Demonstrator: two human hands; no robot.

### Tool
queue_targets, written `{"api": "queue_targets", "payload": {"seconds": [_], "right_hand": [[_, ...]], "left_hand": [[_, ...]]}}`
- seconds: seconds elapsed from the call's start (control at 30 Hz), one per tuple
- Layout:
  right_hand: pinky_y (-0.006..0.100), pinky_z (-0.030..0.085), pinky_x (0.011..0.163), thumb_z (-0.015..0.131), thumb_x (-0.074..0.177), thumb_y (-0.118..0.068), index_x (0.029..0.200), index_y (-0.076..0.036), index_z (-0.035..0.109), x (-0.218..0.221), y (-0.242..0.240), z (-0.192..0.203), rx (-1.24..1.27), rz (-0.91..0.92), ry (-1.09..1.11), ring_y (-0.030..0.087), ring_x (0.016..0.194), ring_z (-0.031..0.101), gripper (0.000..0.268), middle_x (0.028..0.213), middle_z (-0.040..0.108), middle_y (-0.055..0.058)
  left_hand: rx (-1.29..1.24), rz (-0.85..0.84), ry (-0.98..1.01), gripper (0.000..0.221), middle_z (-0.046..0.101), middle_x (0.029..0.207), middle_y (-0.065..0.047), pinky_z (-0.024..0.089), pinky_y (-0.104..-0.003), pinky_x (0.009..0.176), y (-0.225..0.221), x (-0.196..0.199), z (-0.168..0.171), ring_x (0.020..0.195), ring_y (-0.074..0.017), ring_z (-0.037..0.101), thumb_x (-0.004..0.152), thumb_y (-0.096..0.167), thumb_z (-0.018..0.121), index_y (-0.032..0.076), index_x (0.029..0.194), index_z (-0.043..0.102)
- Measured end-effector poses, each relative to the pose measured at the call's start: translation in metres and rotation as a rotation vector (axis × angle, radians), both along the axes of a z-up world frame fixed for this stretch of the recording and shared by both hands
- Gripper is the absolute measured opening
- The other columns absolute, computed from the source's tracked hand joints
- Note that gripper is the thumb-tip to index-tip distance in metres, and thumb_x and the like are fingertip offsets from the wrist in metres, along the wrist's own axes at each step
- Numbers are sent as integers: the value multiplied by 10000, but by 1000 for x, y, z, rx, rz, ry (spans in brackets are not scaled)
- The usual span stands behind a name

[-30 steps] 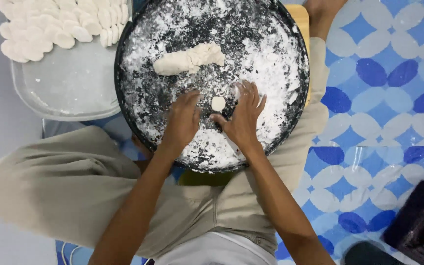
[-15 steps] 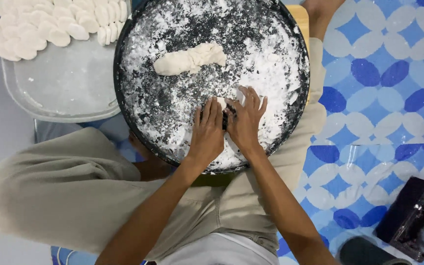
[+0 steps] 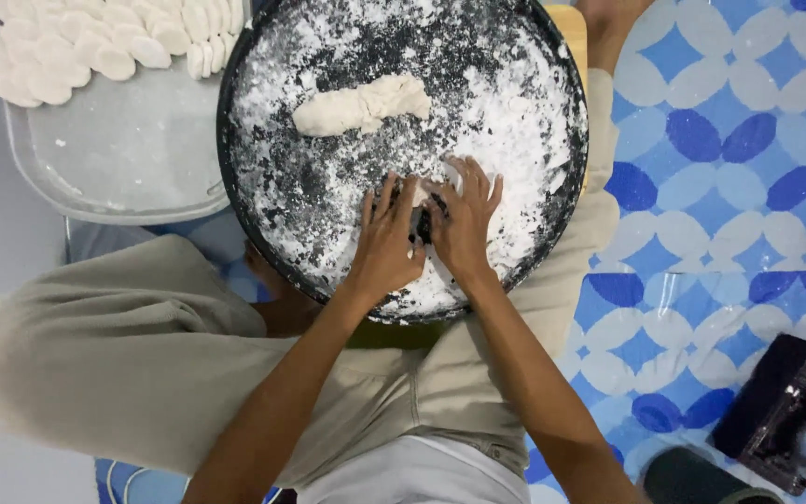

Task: Portioning and shaping small pieces of dough from a larger mass on a floured board.

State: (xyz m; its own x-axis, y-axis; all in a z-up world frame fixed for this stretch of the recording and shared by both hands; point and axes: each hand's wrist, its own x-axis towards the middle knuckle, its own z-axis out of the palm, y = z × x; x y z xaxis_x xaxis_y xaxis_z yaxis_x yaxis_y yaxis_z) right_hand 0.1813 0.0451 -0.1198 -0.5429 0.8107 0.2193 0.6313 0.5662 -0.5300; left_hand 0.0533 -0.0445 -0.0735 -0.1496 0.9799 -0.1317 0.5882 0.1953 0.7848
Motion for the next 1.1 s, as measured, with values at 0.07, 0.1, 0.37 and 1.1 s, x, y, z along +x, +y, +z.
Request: {"api": "queue_targets", "payload": {"seconds": [0.07, 0.1, 0.37, 1.1], "right_hand": [[684, 47, 1152, 762, 882, -113, 1189, -242, 688, 0, 0, 2, -20, -19, -8, 362, 1447, 343, 341, 1467, 491, 109], [701, 44, 1159, 760, 877, -102, 1264, -248, 661, 1, -2, 3, -40, -36, -17, 360, 1453, 330, 426, 1483, 481, 118], [697, 36, 1181, 787, 845, -94, 1141, -222, 707, -2, -17, 22, -121, -97, -136, 348, 1469, 336, 333, 1488, 501, 108], [763, -2, 1136, 875, 781, -191, 1146, -262, 720, -2, 0, 10, -152, -17, -63, 405, 1483, 284, 403, 1489, 460, 111]], "left_hand": [[-5, 60, 1, 871, 394, 1578, -260, 74, -582, 1229, 7, -5, 1, 1544, -406, 166, 808, -2, 634, -19, 1585, 241], [-12, 122, 1, 832, 452, 1541, -262, 92, -571, 1238, 9, -7, 0, 1537, -401, 206, 823, -29, 625, -19, 1572, 264], [-59, 133, 239, 510, 185, 1674, -196, 105, -601, 1228, 9, -4, -8, 1553, -377, 93, 900, 41, 657, 12, 1400, 559], [146, 112, 245, 268, 365, 1603, -186, 216, -586, 1213, 16, -27, -22, 1539, -346, 194, 878, 64, 758, 65, 1146, 746]]}}
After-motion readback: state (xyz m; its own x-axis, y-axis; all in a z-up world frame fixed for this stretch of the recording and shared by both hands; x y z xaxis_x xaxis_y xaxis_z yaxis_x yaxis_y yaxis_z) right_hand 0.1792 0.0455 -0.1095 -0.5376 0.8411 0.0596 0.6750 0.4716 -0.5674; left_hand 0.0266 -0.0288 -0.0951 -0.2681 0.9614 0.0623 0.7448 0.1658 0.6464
